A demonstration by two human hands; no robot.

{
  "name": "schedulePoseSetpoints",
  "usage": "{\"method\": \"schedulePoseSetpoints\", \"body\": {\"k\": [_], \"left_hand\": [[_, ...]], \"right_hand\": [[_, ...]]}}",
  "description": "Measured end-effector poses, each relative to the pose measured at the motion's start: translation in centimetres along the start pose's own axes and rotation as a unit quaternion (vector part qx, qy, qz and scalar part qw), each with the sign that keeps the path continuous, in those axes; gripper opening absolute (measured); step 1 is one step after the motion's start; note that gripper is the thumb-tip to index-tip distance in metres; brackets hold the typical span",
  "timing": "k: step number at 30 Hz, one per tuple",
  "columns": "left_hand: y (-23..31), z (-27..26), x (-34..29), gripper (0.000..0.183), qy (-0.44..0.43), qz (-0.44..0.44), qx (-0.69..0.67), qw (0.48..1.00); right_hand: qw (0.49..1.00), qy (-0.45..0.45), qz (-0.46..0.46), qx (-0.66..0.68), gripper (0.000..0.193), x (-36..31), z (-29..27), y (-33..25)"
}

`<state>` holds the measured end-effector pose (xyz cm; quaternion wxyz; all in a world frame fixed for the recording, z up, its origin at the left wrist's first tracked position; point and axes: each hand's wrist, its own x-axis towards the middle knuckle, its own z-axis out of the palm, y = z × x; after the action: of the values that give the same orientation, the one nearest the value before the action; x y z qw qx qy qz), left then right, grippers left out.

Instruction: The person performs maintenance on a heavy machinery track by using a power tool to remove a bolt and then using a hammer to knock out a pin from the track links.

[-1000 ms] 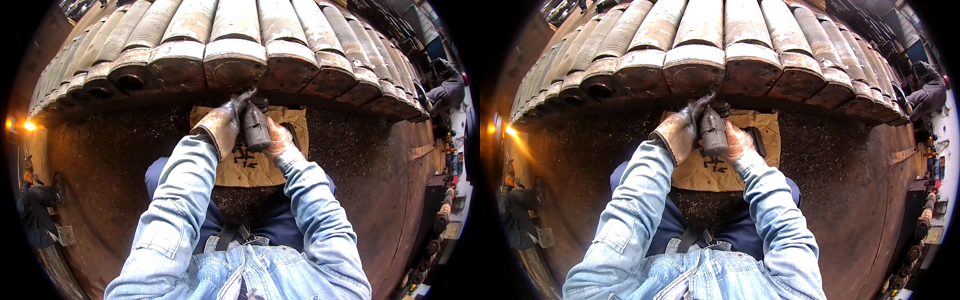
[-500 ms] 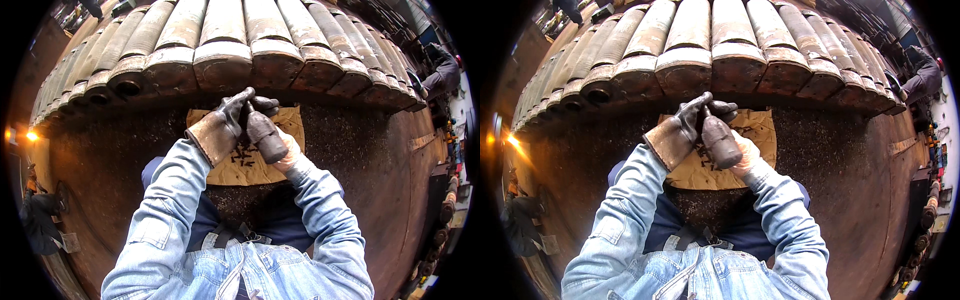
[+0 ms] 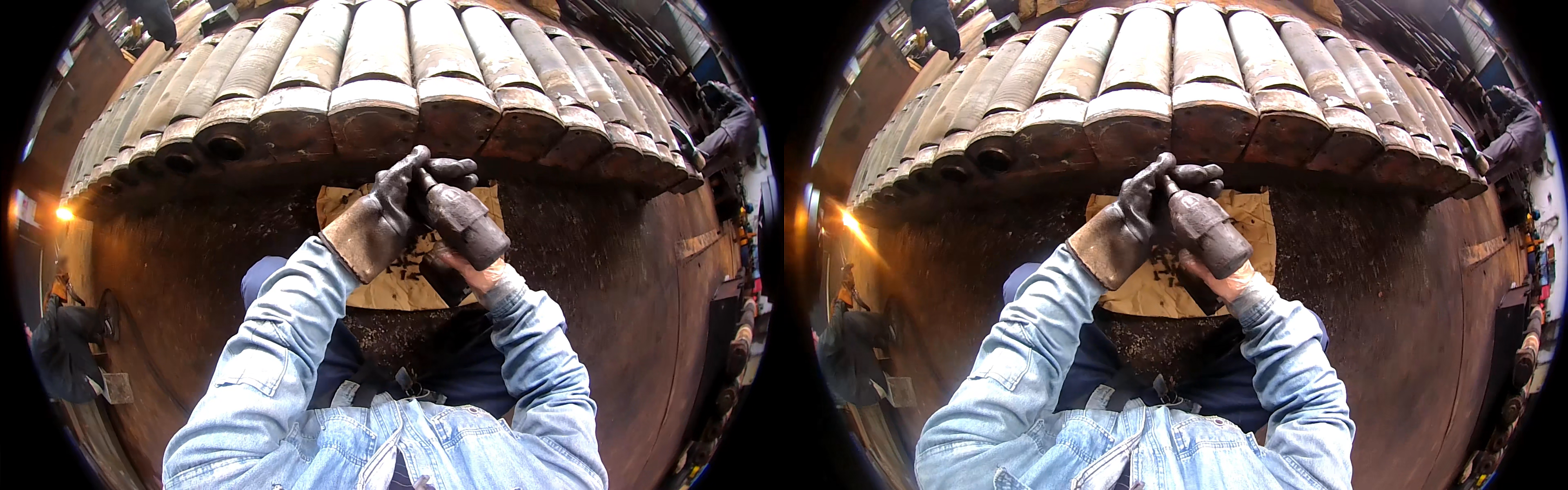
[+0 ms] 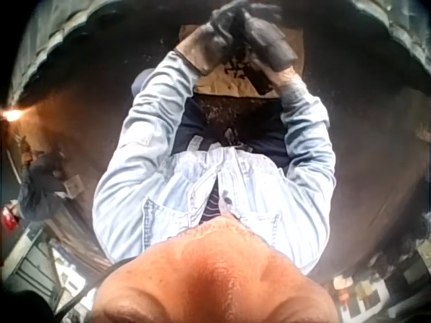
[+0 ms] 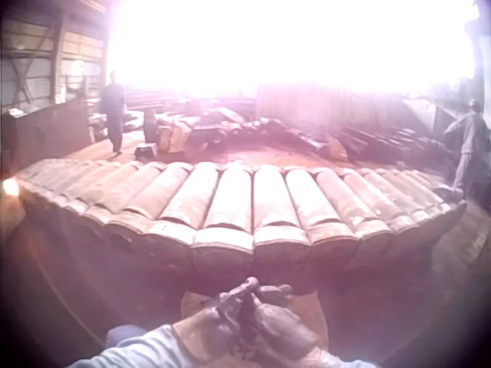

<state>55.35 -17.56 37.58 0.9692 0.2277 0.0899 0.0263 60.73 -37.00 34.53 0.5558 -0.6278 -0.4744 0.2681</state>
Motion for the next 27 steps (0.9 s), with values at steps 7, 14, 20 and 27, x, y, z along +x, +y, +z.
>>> {"method": "schedulePoseSetpoints", "body": {"k": [7, 14, 20, 27], "left_hand": [[0.2, -1.3, 0.5, 0.055, 0.073, 0.117, 0.2, 0.97], [1.4, -0.8, -0.4, 0.058, -0.007, 0.009, -0.048, 0.999], [1.5, -2.7, -0.1, 0.06, 0.166, 0.148, 0.194, 0.955], [2.4, -2.3, -1.5, 0.062, 0.022, 0.026, -0.002, 0.999]], "right_hand": [[0.999, 0.017, 0.007, 0.037, 0.084, -0.3, 0.2, 3.0], [0.974, 0.048, 0.143, 0.167, 0.04, 0.8, 2.0, 1.4], [0.953, 0.045, 0.169, 0.249, 0.039, 1.3, 3.1, 2.6], [0.935, -0.01, 0.182, 0.305, 0.042, 2.0, 2.9, 2.3]]}}
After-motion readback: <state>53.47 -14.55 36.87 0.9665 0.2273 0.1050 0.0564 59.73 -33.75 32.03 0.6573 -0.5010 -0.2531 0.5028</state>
